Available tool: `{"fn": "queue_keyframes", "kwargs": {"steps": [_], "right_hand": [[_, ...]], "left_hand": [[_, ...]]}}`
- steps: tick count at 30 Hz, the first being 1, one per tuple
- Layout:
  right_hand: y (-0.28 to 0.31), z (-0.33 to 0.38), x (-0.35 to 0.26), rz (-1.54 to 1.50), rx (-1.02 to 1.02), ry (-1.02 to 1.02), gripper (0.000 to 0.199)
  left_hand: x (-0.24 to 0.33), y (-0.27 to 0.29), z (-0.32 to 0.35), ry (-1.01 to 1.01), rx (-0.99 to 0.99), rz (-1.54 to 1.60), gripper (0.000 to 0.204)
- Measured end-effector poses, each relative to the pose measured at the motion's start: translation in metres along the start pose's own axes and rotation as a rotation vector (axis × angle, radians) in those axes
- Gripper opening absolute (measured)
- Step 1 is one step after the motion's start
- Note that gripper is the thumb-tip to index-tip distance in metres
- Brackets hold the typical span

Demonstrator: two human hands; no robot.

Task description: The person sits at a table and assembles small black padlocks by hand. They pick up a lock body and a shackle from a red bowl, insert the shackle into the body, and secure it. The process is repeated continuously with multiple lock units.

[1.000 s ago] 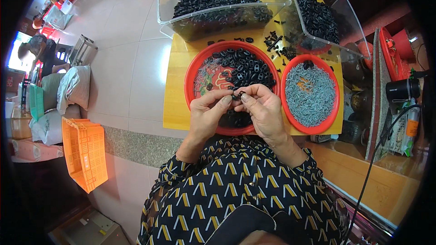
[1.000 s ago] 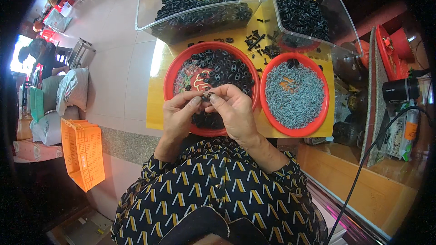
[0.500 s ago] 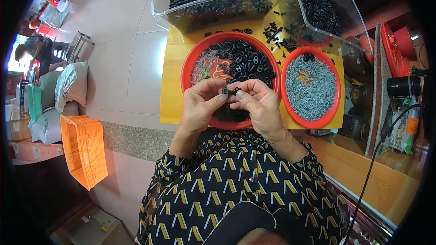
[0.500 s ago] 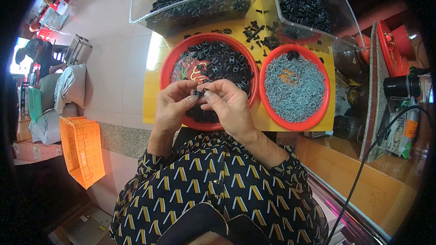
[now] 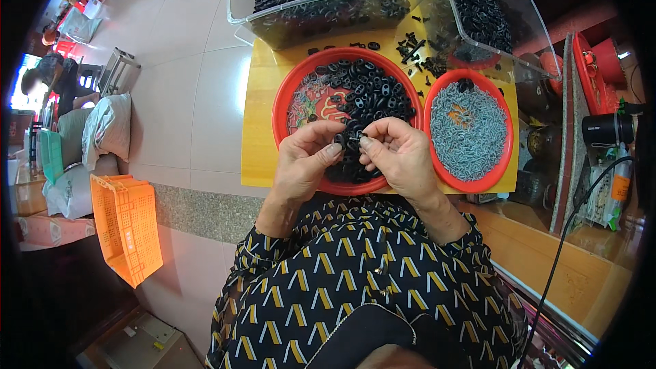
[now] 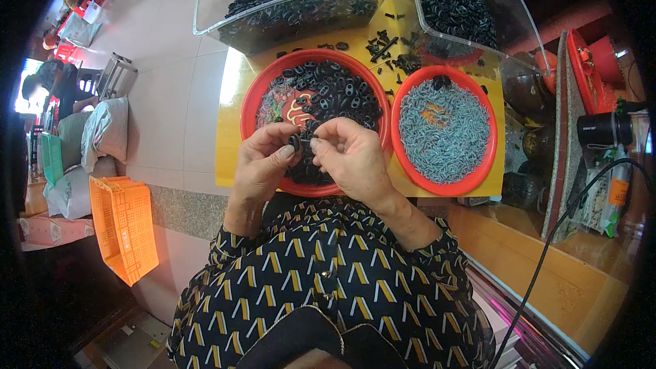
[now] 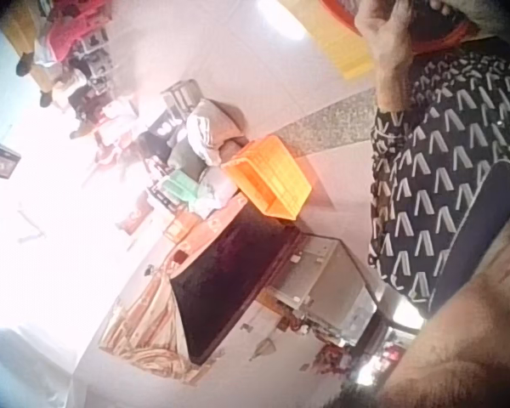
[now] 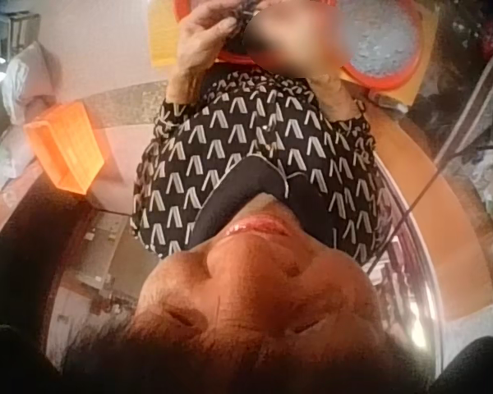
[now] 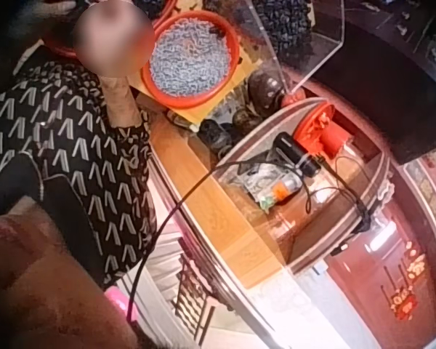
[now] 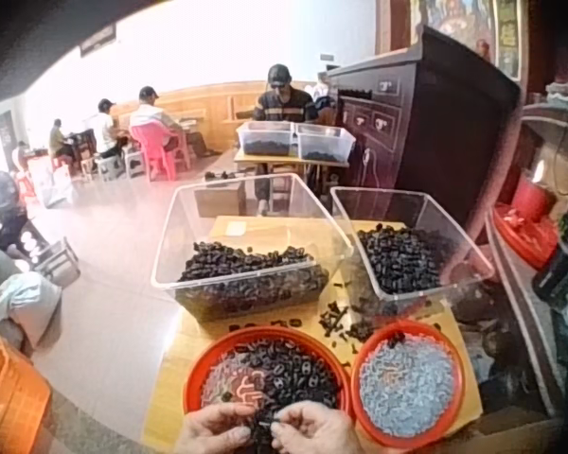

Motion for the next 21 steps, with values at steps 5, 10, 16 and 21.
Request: {"fn": "queue_keyframes", "kwargs": {"steps": [5,10,16,21], "right_hand": [[-0.002,0.001,-0.001,0.049,0.004,-0.015,0.008],[0.0,0.0,0.001,0.11,0.016,-0.016,0.006],[0.001,0.0,0.003,0.17,0.021,0.012,0.007],[0.0,-0.001,0.005,0.184,-0.008,0.005,0.007]], "left_hand": [[-0.002,0.0,0.001,0.0,0.001,-0.014,0.025],[0.001,-0.004,0.002,-0.012,-0.009,-0.093,0.024],[0.004,-0.006,0.004,-0.039,-0.052,-0.223,0.023],[0.007,-0.012,0.004,-0.089,-0.089,-0.343,0.022]]}}
Point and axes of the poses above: each hand's wrist, its own z-axis away from the middle knuckle, its own y-axis out of the back of the hand, x = y × z, the point moved 3 cm from there along -z, towards the middle knuckle, and after that the axes turned 5 degrees about -y, right-handed, at the moved point
